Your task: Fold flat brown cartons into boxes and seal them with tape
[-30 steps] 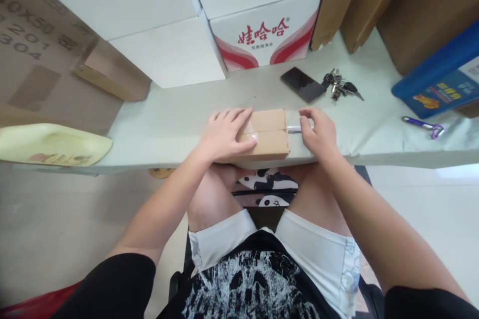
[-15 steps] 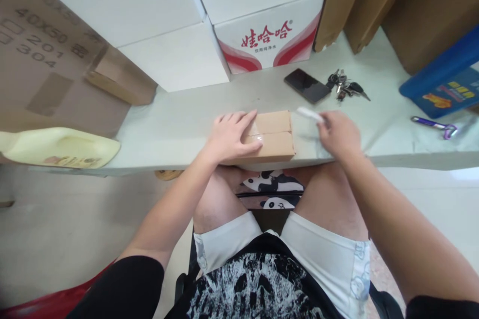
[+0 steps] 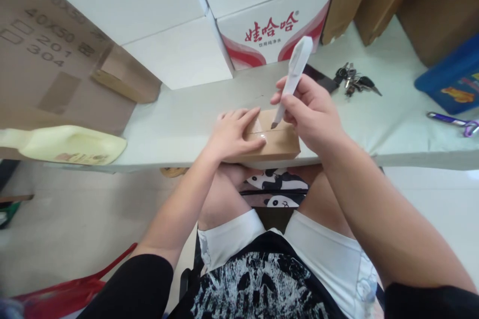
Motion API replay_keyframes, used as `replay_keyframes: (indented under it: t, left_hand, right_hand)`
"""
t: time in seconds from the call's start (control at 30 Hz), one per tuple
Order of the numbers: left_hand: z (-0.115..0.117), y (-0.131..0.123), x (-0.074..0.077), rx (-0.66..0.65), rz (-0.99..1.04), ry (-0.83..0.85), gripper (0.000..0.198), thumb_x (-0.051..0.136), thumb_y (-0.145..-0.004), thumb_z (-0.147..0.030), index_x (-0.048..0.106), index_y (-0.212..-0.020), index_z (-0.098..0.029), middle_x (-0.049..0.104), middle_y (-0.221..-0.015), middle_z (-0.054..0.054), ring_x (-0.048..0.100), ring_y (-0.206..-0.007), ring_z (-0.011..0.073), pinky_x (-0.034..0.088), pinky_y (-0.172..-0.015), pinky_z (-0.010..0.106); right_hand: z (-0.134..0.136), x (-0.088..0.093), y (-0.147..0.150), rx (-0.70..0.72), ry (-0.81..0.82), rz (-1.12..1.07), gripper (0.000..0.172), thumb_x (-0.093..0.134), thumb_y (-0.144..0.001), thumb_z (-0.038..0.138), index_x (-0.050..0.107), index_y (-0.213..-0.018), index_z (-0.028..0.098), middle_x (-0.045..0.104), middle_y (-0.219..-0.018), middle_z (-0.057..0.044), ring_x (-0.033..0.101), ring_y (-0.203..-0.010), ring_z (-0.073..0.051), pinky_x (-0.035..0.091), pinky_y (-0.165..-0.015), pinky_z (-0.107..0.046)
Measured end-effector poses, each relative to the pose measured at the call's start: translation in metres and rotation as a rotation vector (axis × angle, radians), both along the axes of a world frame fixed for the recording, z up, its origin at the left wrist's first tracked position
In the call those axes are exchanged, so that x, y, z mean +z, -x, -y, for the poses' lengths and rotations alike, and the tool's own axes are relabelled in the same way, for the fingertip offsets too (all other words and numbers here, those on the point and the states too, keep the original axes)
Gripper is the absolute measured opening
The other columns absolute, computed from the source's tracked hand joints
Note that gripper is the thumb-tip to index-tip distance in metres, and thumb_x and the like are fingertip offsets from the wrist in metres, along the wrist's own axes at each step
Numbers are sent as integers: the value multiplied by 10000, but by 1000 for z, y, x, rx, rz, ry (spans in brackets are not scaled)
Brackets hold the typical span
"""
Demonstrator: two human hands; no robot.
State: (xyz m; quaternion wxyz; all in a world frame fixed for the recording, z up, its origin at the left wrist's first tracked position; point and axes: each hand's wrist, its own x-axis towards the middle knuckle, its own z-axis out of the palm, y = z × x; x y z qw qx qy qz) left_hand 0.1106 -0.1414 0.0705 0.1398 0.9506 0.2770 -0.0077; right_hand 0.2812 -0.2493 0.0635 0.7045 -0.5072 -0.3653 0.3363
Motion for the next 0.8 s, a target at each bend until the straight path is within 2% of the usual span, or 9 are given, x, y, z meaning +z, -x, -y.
replay_keyframes:
  t: [0.07,0.17,0.27,0.33,0.43,0.5,0.63,0.8]
  left_hand:
    - [-1,0,-1,-1,-8,0,782,593,-892,-629,450,-1585,-298,609,-1487,67,532,-1346,310,307,-1177,484]
    - [-2,-1,-3,0,-2,0,776,596,-890,-636,460,-1578,-305,625,-1462,63,539,-1328,306,310,-1169,478]
    - [-3,-1,-3,-3,7,2,778,614,-879,-636,479,-1566,-296,635,-1444,65,543,-1324,308,316,-1162,476]
    - [-3,-1,-3,-6,6,8,785,619,-877,-640,480,-1566,-290,633,-1446,69,538,-1332,310,320,-1158,478]
    - [-3,0,-2,-9,7,14,789,616,-880,-642,468,-1573,-295,624,-1457,73,534,-1338,308,320,-1159,480]
    - [-3,0,-2,-8,8,12,795,621,-877,-641,466,-1575,-294,622,-1461,75,536,-1334,307,313,-1168,482]
    - [-2,1,-2,-7,16,6,795,620,-878,-637,464,-1577,-292,626,-1458,73,532,-1344,304,313,-1172,482]
    - [-1,0,-3,-10,22,-4,789,627,-877,-623,469,-1575,-292,632,-1453,72,539,-1342,303,322,-1168,484]
  right_hand:
    - [-6,-6,5,-5,-23,-66,323,847,-768,468,619,-866,262,654,-758,30,451,-546,-96,367,-498,-265]
    - [-11,-15,8,-93,-49,-115,363,836,-734,483,547,-754,263,607,-664,40,387,-483,-86,338,-457,-265]
    - [-10,-21,7,-173,-21,-124,336,816,-738,485,559,-782,273,581,-624,52,328,-418,-76,257,-396,-267]
    - [-7,-23,6,-145,9,-86,312,831,-744,427,576,-828,267,592,-652,56,380,-415,-68,291,-398,-254]
    - [-2,-22,7,-28,46,24,279,837,-761,320,580,-840,246,619,-719,50,529,-488,-76,424,-480,-239]
    - [0,-21,9,5,71,81,239,819,-785,292,593,-842,239,637,-737,43,582,-527,-89,468,-520,-241]
    - [1,-20,11,-68,146,175,175,792,-824,335,650,-802,236,626,-626,36,584,-513,-114,477,-529,-259]
    - [-1,-15,15,-146,197,353,255,764,-836,419,713,-677,226,602,-534,7,581,-536,-145,464,-554,-296]
